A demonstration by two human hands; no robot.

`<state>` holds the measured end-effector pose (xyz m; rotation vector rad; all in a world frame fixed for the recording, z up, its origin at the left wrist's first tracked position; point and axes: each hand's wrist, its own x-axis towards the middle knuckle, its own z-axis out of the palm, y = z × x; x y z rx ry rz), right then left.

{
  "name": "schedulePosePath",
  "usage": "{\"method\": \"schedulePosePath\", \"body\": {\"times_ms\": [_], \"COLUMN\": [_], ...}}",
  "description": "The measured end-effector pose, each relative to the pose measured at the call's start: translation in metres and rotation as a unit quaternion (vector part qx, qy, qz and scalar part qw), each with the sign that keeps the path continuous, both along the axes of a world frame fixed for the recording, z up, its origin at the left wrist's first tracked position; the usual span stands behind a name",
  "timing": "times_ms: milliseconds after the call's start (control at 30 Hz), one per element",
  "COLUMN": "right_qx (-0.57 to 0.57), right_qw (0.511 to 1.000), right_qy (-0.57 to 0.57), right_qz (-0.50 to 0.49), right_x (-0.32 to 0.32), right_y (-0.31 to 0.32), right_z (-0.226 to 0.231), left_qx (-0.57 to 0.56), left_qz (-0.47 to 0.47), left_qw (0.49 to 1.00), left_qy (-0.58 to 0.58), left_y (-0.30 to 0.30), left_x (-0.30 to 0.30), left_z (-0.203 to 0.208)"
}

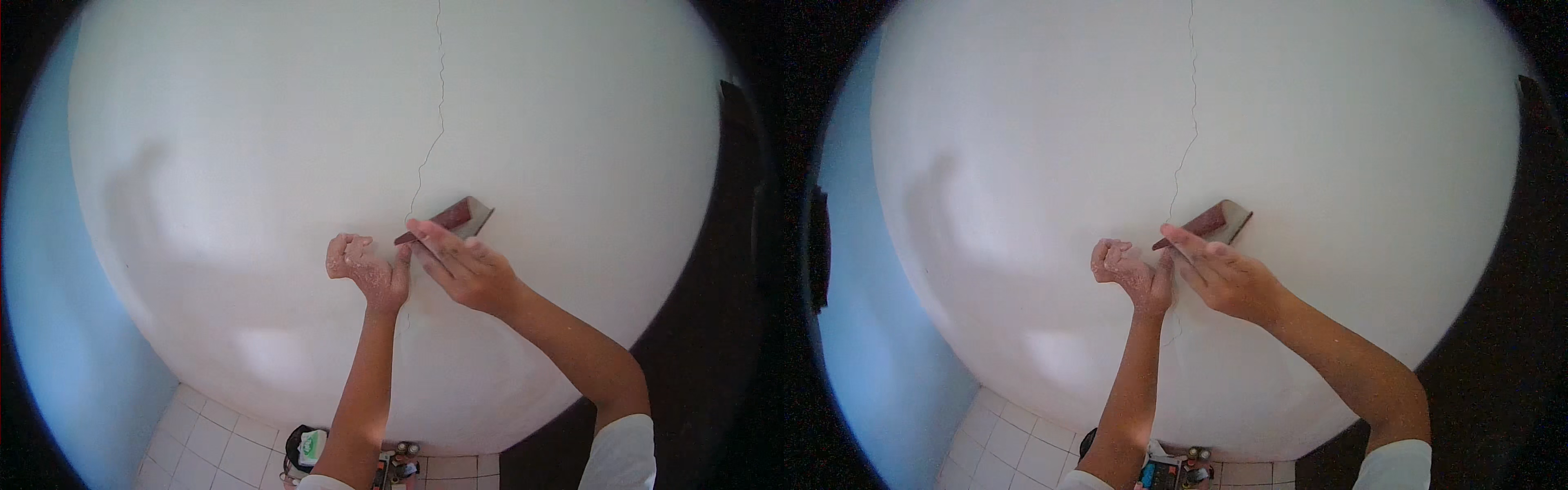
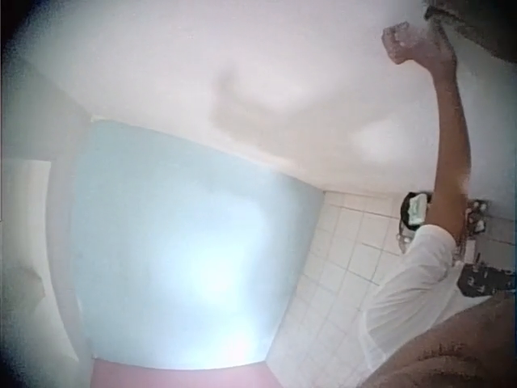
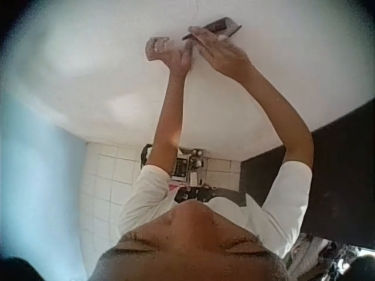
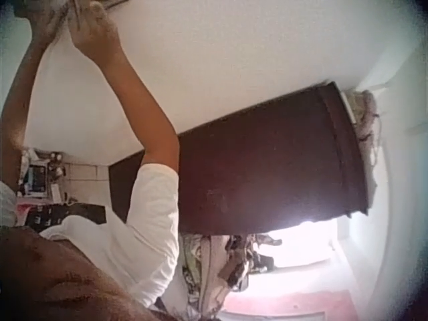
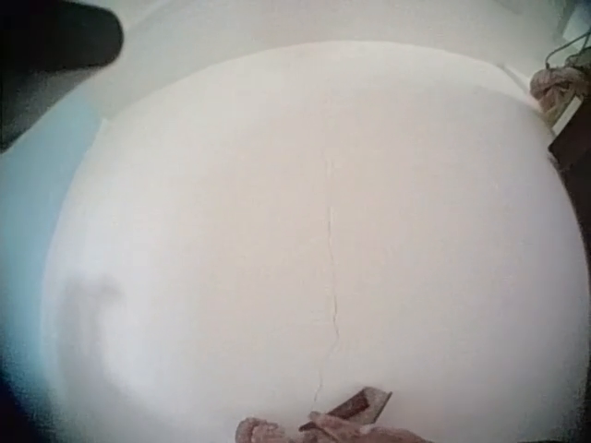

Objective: Sand the surface of a wall using sandpaper.

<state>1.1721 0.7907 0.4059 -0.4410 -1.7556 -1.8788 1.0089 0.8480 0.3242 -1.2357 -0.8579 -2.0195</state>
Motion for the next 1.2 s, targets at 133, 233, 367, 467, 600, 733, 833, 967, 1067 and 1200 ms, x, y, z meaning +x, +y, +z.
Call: {"method": "schedulePosePath", "body": {"times_ms": [133, 233, 367, 467, 600, 733, 833, 967, 1067, 1200], "right_qx": [0.018, 0.044, 0.045, 0.035, 0.001, 0.043, -0.006, 0.042, 0.013, -0.035], "right_qw": [0.997, 0.998, 0.998, 0.994, 1.0, 0.995, 0.998, 0.994, 0.989, 0.998], "right_qy": [-0.067, -0.037, -0.045, -0.103, -0.011, -0.087, -0.053, -0.082, -0.118, -0.013], "right_qz": [-0.016, 0.001, -0.011, 0.022, 0.029, -0.005, 0.028, 0.057, 0.087, 0.059], "right_x": [-0.014, -0.023, -0.023, -0.007, -0.006, -0.002, -0.004, -0.002, 0.001, -0.001], "right_y": [0.011, 0.02, 0.024, 0.037, 0.045, 0.053, 0.052, 0.061, 0.058, 0.038], "right_z": [0.01, 0.023, 0.016, 0.027, 0.022, 0.016, 0.024, 0.01, 0.02, 0.039], "left_qx": [0.001, 0.022, 0.009, 0.026, 0.02, 0.04, 0.026, 0.049, 0.04, 0.045], "left_qz": [0.022, -0.007, -0.011, -0.015, -0.069, -0.078, -0.052, -0.073, -0.059, -0.086], "left_qw": [0.999, 1.0, 1.0, 1.0, 0.996, 0.995, 0.996, 0.994, 0.995, 0.991], "left_qy": [0.03, 0.005, 0.004, -0.009, -0.054, -0.055, -0.061, -0.065, -0.068, -0.093], "left_y": [0.004, 0.002, 0.009, 0.017, 0.022, 0.03, 0.028, 0.031, 0.028, 0.019], "left_x": [-0.005, -0.002, -0.004, 0.007, 0.011, 0.009, 0.009, 0.015, 0.013, 0.022], "left_z": [-0.006, -0.003, -0.003, 0.005, -0.005, -0.007, -0.009, -0.006, -0.005, 0.003]}}
